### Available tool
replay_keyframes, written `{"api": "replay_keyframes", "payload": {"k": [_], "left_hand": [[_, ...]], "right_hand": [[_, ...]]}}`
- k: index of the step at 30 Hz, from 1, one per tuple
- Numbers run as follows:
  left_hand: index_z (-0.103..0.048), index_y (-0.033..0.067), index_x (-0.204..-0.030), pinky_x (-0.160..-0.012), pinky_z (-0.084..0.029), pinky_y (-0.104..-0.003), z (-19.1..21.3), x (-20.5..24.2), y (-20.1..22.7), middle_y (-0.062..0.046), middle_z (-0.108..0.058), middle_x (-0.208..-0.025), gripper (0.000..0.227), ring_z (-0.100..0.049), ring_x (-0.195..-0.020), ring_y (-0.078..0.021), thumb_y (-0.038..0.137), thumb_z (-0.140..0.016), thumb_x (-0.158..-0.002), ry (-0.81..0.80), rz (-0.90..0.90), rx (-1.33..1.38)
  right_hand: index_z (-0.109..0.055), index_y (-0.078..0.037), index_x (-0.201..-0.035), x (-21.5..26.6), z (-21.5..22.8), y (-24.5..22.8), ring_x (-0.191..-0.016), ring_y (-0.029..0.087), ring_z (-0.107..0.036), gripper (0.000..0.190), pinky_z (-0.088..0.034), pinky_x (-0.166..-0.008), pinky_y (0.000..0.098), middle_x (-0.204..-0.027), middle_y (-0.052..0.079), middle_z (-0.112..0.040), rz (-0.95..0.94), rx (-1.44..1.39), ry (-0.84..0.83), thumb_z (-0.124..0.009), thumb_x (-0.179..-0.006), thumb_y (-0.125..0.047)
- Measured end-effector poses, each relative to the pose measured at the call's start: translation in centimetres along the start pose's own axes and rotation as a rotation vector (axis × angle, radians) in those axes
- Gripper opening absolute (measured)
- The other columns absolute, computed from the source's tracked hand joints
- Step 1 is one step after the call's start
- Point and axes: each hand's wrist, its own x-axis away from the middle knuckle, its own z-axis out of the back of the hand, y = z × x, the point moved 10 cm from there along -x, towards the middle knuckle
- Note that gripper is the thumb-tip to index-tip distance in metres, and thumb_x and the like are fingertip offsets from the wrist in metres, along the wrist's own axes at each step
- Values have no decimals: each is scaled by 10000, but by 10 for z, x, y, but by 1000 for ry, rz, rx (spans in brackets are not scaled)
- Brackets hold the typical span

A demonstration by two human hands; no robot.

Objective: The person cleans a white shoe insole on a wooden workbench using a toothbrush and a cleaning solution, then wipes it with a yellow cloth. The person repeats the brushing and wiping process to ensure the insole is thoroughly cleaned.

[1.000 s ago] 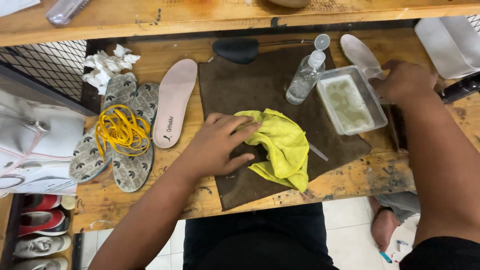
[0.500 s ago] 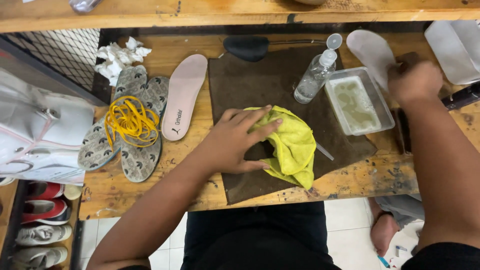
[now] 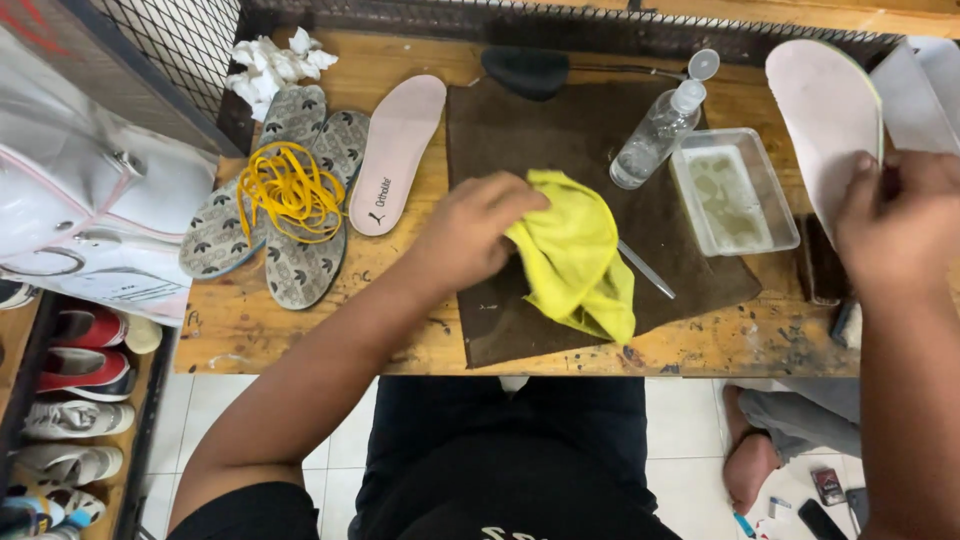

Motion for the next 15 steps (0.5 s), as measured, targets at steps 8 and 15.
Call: {"api": "replay_keyframes", "payload": {"k": [8,15], "left_hand": [[-566,36,-1209,-918,-501,-359,110,-7,-17,-142,-640,-1162,398,-631,-1072,-290,-80,-692,-849,452,226,321],[-538,117,-1000,-711,-539,-306,96,17,-112,-28,-631,-929,307,-608,-845,-148,-66,-732,-847,726,653,574]], "right_hand": [[-651,247,-1349,30,71,-63,-1047,446,-635,217,-494,-945,481,-1167,343,-639,-26,-252,55,-614,-1364,33],[-584,121,-1031,65,81,-68,-955,349,-488,213,-393,-889,447,-1054,268,-569,-76,-462,162,-646,-1235,111]]}}
